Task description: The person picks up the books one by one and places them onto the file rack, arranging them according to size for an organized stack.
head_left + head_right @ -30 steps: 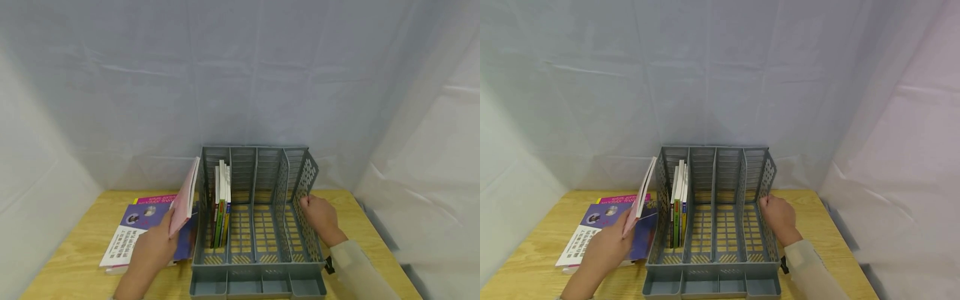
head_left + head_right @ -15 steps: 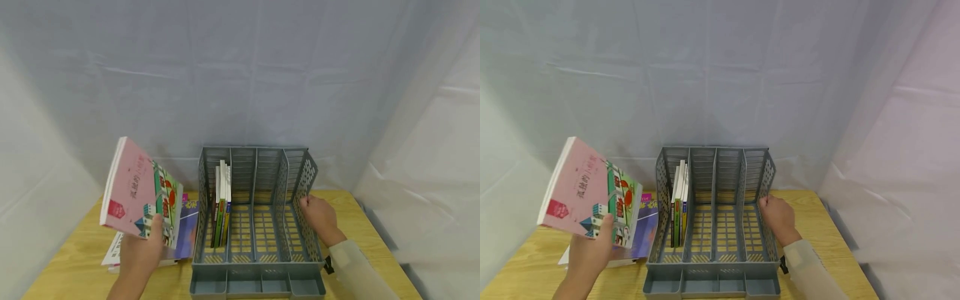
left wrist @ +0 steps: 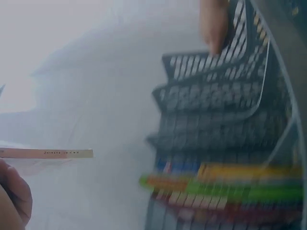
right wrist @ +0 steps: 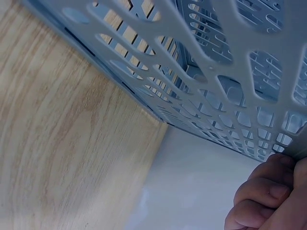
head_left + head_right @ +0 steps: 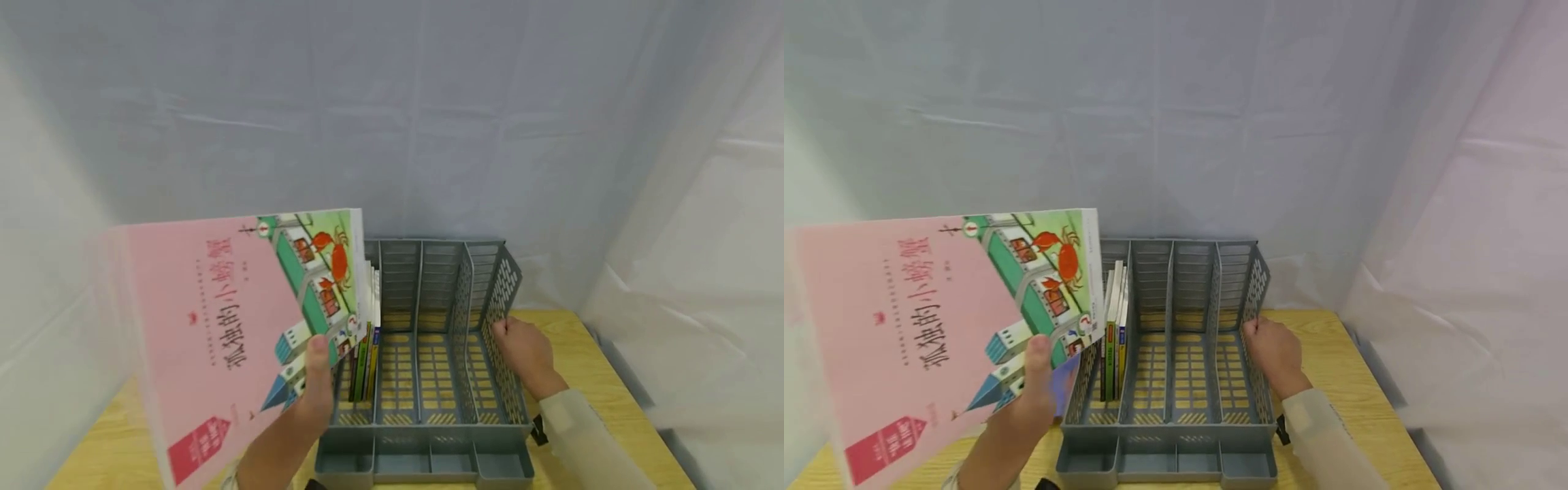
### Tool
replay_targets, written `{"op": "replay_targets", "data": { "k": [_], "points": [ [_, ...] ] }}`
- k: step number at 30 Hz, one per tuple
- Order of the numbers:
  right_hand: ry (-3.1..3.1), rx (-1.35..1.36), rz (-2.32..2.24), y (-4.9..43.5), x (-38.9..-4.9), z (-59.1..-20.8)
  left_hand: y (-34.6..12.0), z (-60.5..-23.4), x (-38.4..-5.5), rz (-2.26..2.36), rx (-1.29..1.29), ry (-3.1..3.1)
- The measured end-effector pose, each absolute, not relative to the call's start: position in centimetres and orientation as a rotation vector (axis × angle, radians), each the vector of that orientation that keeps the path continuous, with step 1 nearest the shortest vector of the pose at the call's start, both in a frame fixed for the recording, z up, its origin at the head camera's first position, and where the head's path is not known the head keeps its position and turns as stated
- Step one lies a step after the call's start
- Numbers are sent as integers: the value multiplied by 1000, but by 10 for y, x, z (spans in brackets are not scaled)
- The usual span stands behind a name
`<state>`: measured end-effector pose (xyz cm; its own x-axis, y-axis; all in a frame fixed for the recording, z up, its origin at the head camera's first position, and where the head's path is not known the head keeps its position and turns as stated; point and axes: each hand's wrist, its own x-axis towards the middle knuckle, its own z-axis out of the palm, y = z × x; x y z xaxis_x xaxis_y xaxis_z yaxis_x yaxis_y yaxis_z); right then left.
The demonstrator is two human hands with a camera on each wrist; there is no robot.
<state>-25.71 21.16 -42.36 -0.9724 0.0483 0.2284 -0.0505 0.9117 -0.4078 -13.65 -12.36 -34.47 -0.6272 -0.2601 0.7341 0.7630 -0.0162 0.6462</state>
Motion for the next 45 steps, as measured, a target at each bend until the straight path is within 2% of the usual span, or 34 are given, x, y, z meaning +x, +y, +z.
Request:
{"op": "replay_targets", "data": {
  "k": [4,10,18,25,32,39,45],
  "points": [
    [-2836,-3,621,211,-259,-424,-107,-343,-143,-1216,-482,-1517],
    [-2832,-7,621,208,-259,-423,-91,-351,-162,-1292,-573,-1768],
    [-2844,-2,632,205,-258,-422,-74,-381,-180,-964,-316,-2103],
    [-2821,26,636,204,-259,-423,-68,-388,-188,-951,-266,-2546],
    [-2803,55,651,204,-260,-425,-67,-401,-200,-1055,-273,-2736],
    [-2818,60,655,203,-260,-425,-69,-411,-204,-1088,-441,-3052],
    [-2836,42,665,203,-260,-425,-72,-412,-206,-1126,-504,-3086]
  ]
}}
